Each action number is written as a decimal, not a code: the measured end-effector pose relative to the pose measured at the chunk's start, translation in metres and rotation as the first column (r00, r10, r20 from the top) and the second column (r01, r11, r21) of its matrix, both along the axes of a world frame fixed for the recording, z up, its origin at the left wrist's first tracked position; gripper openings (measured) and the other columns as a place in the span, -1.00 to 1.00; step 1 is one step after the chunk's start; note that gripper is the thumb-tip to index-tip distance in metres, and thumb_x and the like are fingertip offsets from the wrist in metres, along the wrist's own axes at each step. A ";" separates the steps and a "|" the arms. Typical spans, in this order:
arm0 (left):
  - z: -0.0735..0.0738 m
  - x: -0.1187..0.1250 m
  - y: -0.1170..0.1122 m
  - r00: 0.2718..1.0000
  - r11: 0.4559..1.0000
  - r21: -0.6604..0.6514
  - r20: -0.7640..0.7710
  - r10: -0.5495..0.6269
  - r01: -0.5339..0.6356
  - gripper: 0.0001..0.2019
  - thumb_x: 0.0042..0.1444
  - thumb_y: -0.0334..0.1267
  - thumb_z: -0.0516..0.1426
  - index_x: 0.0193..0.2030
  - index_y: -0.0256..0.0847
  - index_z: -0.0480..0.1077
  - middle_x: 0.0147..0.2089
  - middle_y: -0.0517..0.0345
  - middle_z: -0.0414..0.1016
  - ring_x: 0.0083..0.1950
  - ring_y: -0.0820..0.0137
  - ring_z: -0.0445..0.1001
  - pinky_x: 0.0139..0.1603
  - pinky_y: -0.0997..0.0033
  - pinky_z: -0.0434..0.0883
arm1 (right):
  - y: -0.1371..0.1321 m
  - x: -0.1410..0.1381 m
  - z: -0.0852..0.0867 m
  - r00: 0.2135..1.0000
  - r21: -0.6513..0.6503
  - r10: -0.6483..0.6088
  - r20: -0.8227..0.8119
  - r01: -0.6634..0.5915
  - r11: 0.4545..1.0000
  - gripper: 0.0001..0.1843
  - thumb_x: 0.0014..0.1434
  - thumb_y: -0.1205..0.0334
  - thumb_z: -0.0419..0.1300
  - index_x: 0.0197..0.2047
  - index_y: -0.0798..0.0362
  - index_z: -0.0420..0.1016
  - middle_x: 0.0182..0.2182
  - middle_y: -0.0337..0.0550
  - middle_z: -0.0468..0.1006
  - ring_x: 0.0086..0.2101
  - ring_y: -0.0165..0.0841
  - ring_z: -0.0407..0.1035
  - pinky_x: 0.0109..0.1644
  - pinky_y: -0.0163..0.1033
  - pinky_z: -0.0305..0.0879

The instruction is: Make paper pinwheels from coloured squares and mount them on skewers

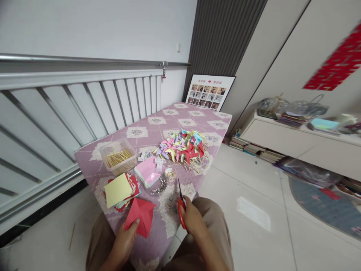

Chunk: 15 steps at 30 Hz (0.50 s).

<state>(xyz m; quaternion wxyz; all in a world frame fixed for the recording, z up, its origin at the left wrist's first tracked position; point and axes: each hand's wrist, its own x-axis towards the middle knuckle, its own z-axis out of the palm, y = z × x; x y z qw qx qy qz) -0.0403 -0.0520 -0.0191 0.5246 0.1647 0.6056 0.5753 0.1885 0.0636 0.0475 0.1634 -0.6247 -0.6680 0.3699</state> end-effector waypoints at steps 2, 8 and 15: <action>0.002 -0.001 0.001 1.000 1.000 -0.018 -0.006 -0.004 0.004 -0.76 -0.15 -0.07 0.30 -0.39 -0.15 0.47 -0.38 0.07 0.54 -0.30 0.16 0.47 -0.20 0.22 0.41 | 0.006 -0.005 -0.001 0.998 -0.014 -0.011 0.063 0.012 1.000 -0.46 0.23 0.08 0.02 0.20 0.20 0.23 -0.24 0.08 0.62 -0.19 -0.12 0.52 -0.11 -0.14 0.32; 0.011 -0.002 0.001 0.999 0.999 -0.035 0.040 0.025 -0.024 -0.76 -0.18 -0.12 0.32 -0.36 -0.14 0.46 -0.39 0.06 0.54 -0.22 0.12 0.48 -0.12 0.18 0.41 | 0.006 -0.024 0.000 0.996 0.013 0.074 0.051 -0.075 0.997 -0.57 0.19 0.16 0.10 0.10 0.14 0.31 -0.21 0.03 0.61 -0.20 -0.18 0.51 -0.16 -0.23 0.28; 0.007 -0.002 0.001 0.999 0.999 -0.023 0.009 0.032 -0.032 -0.71 -0.16 -0.07 0.31 -0.33 -0.17 0.48 -0.31 0.01 0.56 -0.21 0.12 0.49 -0.10 0.17 0.41 | 0.000 -0.034 -0.009 0.987 0.003 0.146 0.068 -0.146 0.989 -0.67 0.16 0.27 0.12 0.00 0.15 0.40 -0.48 -0.17 0.52 -0.43 -0.29 0.42 -0.34 -0.27 0.19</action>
